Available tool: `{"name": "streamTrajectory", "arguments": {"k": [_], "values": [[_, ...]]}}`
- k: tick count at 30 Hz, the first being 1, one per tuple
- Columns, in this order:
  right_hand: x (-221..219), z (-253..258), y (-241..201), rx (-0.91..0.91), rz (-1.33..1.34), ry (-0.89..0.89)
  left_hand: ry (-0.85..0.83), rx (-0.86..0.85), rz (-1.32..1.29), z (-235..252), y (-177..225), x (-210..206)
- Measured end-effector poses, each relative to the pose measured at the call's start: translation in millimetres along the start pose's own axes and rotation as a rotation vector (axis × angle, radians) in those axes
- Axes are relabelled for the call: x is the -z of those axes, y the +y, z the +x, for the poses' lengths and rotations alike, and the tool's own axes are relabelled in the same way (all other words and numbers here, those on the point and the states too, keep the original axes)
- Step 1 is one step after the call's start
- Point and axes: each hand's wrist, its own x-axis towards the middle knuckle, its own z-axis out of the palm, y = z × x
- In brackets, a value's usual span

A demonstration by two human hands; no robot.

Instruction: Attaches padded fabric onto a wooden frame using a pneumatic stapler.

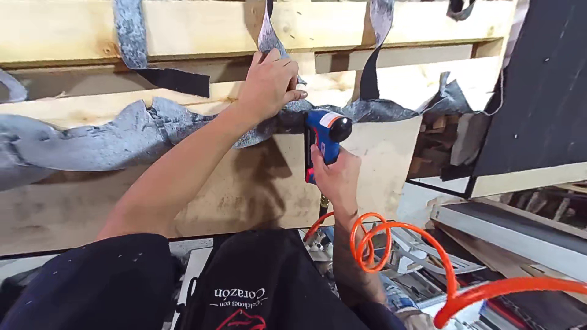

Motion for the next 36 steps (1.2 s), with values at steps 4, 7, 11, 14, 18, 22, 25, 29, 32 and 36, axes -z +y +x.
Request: {"name": "streamTrajectory", "arguments": {"k": [4,7,11,14,18,22,25,29,32,36], "values": [[-6,-1,-16,0.044,0.001,-0.026,0.024,0.006,-0.008,2,-2,1],[-16,-8,-24,0.053,0.017,-0.063,0.045,-0.004,-0.029,-2,-2,0],[5,-31,-5,0.031,0.090,-0.021,0.221,-0.134,-0.047,-11,-1,-3],[24,-70,47,-0.003,0.161,0.009,0.158,-0.192,-0.018,-9,32,-15],[29,-86,129,-0.118,0.009,-0.147,-0.104,0.037,0.009,24,120,-53],[37,-72,190,-0.045,-0.016,-0.199,-0.321,0.360,0.144,56,173,-42],[49,-59,215,0.006,0.060,-0.250,-0.401,0.387,0.351,67,184,-40],[59,-46,232,0.051,0.108,-0.293,-0.326,0.406,0.338,66,196,-56],[63,-38,235,0.027,0.111,-0.356,-0.207,0.499,0.160,66,210,-59],[68,-30,238,0.003,0.136,-0.442,-0.284,0.480,0.283,81,208,-60]]}}
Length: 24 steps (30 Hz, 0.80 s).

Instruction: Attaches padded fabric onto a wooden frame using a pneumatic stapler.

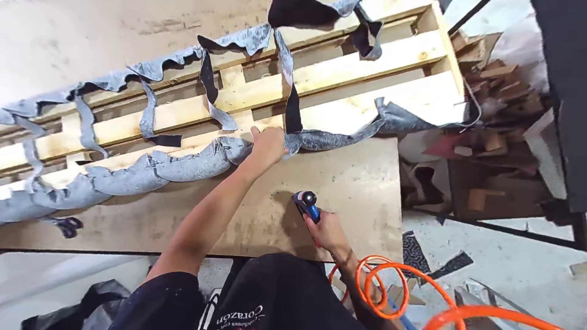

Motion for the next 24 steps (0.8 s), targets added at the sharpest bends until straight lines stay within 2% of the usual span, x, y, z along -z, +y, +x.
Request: {"name": "streamTrajectory", "arguments": {"k": [3,6,8,10,13,16,19,24], "values": [[4,0,-2,0.038,-0.017,-0.022,0.038,-0.294,0.147,7,-16,-13],[12,6,-19,0.173,-0.025,0.134,0.295,-0.603,0.041,29,-52,-29],[25,16,-40,0.213,-0.016,0.296,0.486,-0.650,-0.107,42,-61,-42],[37,33,-62,0.214,0.014,0.415,0.552,-0.583,-0.219,49,-64,-47],[47,54,-93,0.159,0.060,0.369,0.493,-0.493,-0.229,40,-69,-30],[67,73,-114,0.062,0.089,0.386,0.467,-0.564,-0.238,48,-54,3],[50,69,-121,-0.067,0.139,0.315,0.336,-0.580,-0.225,46,-66,-12],[39,46,-116,-0.120,0.118,0.463,0.247,-0.673,-0.202,52,-43,1]]}}
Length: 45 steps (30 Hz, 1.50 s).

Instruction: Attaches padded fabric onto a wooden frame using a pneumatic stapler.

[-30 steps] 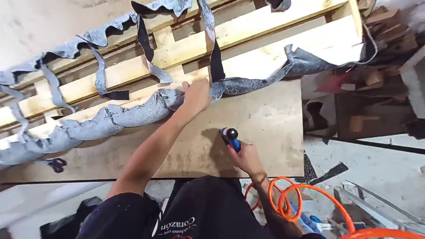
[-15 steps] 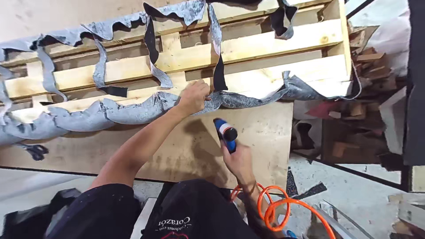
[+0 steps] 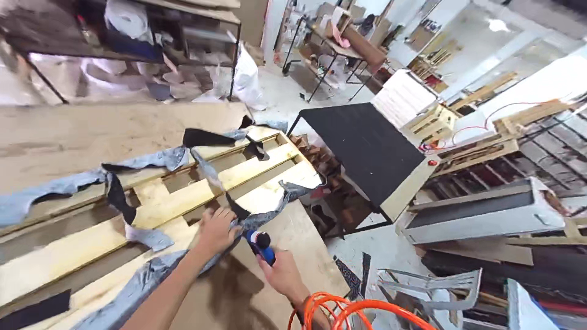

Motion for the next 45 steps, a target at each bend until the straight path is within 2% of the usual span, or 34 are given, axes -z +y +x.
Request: {"name": "streamTrajectory", "arguments": {"k": [2,5,9,12,16,24,26,29,33,37,45], "values": [[5,-14,2,-0.039,-0.050,0.010,-0.018,-0.022,-0.091,10,2,3],[3,-24,5,-0.013,-0.099,0.015,0.061,-0.011,-0.192,15,-21,-15],[-16,-13,10,0.104,-0.028,0.072,-0.065,0.035,-0.218,28,-31,-18],[-24,5,1,0.156,-0.016,0.091,-0.081,-0.074,-0.169,38,-42,-13],[-32,20,-13,0.104,-0.129,0.047,-0.073,-0.243,-0.173,41,-56,-14],[-40,15,-22,0.126,-0.215,0.079,-0.077,-0.273,-0.046,49,-60,-16],[-40,8,-27,0.169,-0.211,0.101,-0.023,-0.226,-0.111,41,-66,-4],[-47,3,-32,0.208,-0.207,0.091,0.071,-0.082,-0.235,-4,-72,14],[-56,7,-29,0.194,-0.216,0.104,-0.006,0.062,-0.167,-65,-59,4],[-51,-2,-31,0.176,-0.164,0.117,0.046,0.113,-0.123,-60,-56,-11],[-57,3,-32,0.207,-0.131,0.002,0.146,0.143,-0.137,-59,-52,-12]]}}
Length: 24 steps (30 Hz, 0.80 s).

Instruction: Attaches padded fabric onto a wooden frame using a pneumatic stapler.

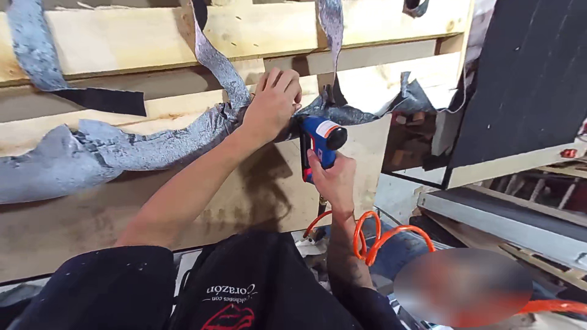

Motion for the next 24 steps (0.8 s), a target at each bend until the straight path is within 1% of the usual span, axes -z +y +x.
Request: {"name": "streamTrajectory", "arguments": {"k": [2,4,6,8,10,12,14,16,17,18,19,20,21,22,23,24], "values": [[-5,-1,-5,0.019,0.000,-0.022,0.095,0.027,-0.080,1,-2,4],[-9,-5,-8,0.026,-0.022,-0.035,0.127,0.105,-0.054,3,-2,4],[-6,-10,-6,0.010,-0.009,-0.033,0.078,0.181,0.071,12,2,3],[8,-29,-2,-0.004,0.013,-0.019,-0.014,0.191,0.191,18,10,3],[30,-55,10,-0.054,-0.019,-0.024,-0.039,0.211,0.258,22,19,3],[53,-87,36,-0.154,-0.025,-0.066,-0.042,0.286,0.258,20,27,-5],[78,-108,71,-0.211,-0.013,-0.080,-0.023,0.353,0.252,22,37,-10],[96,-123,118,-0.187,-0.051,-0.053,-0.038,0.410,0.261,20,47,-11],[104,-132,142,-0.155,-0.085,-0.053,-0.077,0.442,0.270,12,57,-11],[113,-145,164,-0.128,-0.124,-0.076,-0.143,0.487,0.264,-4,72,-15],[124,-148,182,-0.083,-0.167,-0.109,-0.177,0.537,0.244,-19,91,-16],[135,-150,199,-0.059,-0.210,-0.152,-0.138,0.564,0.243,-34,107,-25],[142,-150,214,-0.058,-0.235,-0.202,-0.045,0.557,0.270,-47,120,-39],[145,-151,230,-0.080,-0.238,-0.258,0.054,0.505,0.313,-56,134,-57],[150,-157,247,-0.087,-0.236,-0.321,0.102,0.419,0.325,-67,157,-76],[156,-167,263,-0.069,-0.226,-0.379,0.101,0.286,0.313,-78,185,-97]]}}
